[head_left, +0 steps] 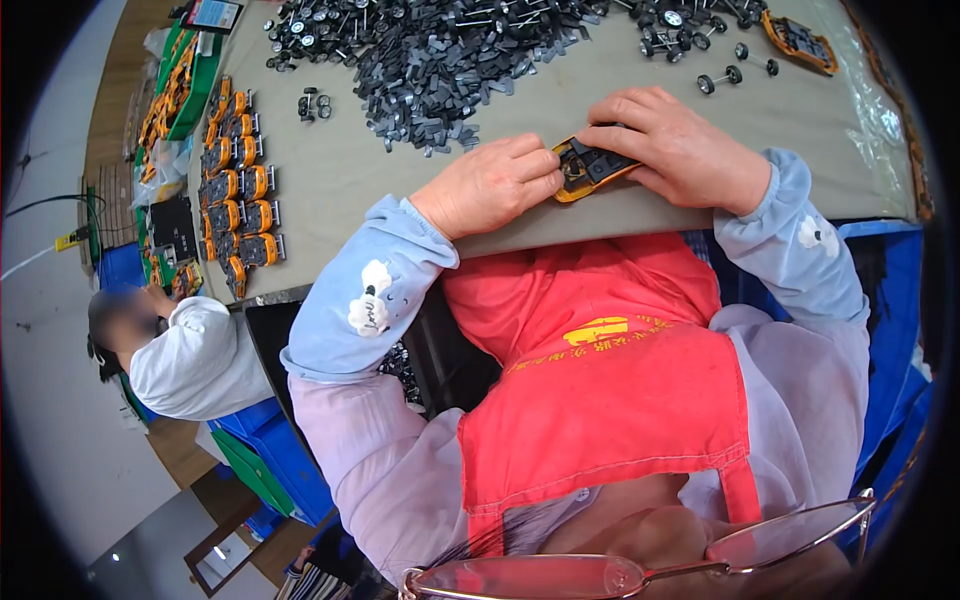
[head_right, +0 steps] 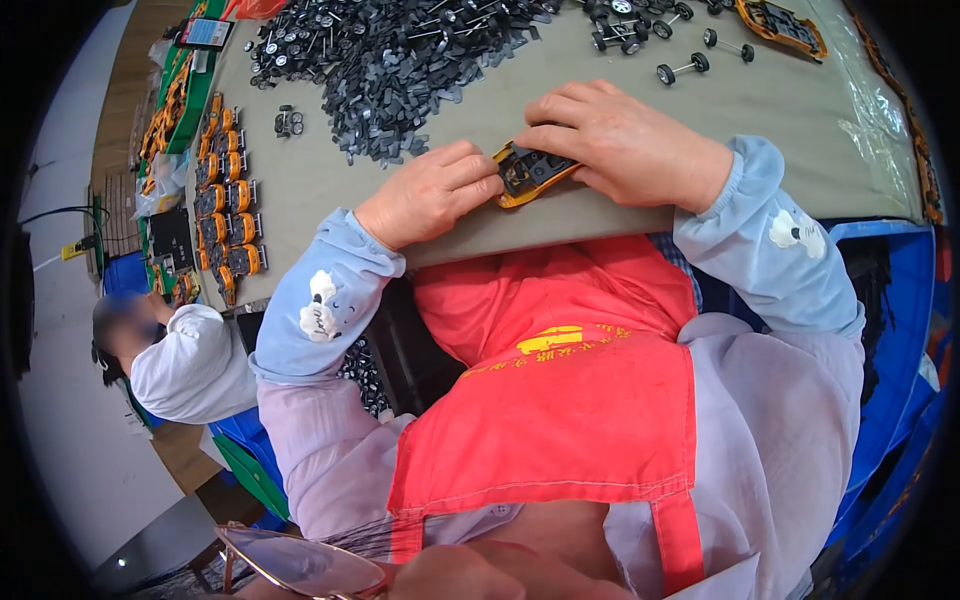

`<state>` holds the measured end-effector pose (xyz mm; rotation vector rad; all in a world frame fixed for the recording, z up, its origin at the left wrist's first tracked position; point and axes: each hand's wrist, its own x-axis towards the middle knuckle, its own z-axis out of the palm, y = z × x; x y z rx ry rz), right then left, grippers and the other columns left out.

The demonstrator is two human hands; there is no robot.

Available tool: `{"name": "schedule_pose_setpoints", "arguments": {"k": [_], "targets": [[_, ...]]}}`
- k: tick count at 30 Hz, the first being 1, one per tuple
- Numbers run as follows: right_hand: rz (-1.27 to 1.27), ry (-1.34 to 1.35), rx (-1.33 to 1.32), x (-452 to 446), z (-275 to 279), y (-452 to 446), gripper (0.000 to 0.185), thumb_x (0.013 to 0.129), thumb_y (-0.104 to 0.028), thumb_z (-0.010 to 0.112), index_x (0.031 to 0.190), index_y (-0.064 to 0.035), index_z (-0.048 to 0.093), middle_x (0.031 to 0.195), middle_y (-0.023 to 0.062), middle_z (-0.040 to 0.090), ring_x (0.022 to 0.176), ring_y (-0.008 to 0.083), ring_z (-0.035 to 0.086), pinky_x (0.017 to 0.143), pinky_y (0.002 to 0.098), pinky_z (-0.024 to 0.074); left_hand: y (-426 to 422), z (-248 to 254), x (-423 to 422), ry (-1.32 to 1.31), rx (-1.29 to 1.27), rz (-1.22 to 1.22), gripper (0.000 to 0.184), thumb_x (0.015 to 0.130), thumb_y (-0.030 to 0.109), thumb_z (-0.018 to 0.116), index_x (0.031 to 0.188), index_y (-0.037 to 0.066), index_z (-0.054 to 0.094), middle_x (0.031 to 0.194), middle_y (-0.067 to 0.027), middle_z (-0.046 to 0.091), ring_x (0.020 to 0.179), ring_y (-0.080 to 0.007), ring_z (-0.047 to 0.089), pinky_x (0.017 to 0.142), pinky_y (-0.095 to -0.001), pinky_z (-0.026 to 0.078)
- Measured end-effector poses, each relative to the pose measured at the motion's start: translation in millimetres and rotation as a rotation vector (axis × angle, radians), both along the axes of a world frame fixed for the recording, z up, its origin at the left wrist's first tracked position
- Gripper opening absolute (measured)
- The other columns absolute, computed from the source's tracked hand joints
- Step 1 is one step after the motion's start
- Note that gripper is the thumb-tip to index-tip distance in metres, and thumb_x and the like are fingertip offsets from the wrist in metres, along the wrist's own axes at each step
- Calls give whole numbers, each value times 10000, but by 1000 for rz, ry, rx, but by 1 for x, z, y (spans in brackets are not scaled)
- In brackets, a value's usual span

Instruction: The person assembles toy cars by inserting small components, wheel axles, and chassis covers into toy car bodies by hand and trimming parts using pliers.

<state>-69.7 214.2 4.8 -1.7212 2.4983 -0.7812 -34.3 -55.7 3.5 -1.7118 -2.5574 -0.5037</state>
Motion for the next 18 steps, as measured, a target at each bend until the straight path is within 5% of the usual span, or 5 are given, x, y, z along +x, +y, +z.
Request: {"name": "schedule_pose_setpoints", "arguments": {"k": [18], "targets": [[21,-133,-8,-1,5,-1,530,679,-27,724,1189,-56,581,1203,142,537,1151,348,501,987,438,407,5,17,3,-3,-202,-106,120,782,119,567,878,47,578,906,-60,561,841,-227,580,689,-324,533]]}}
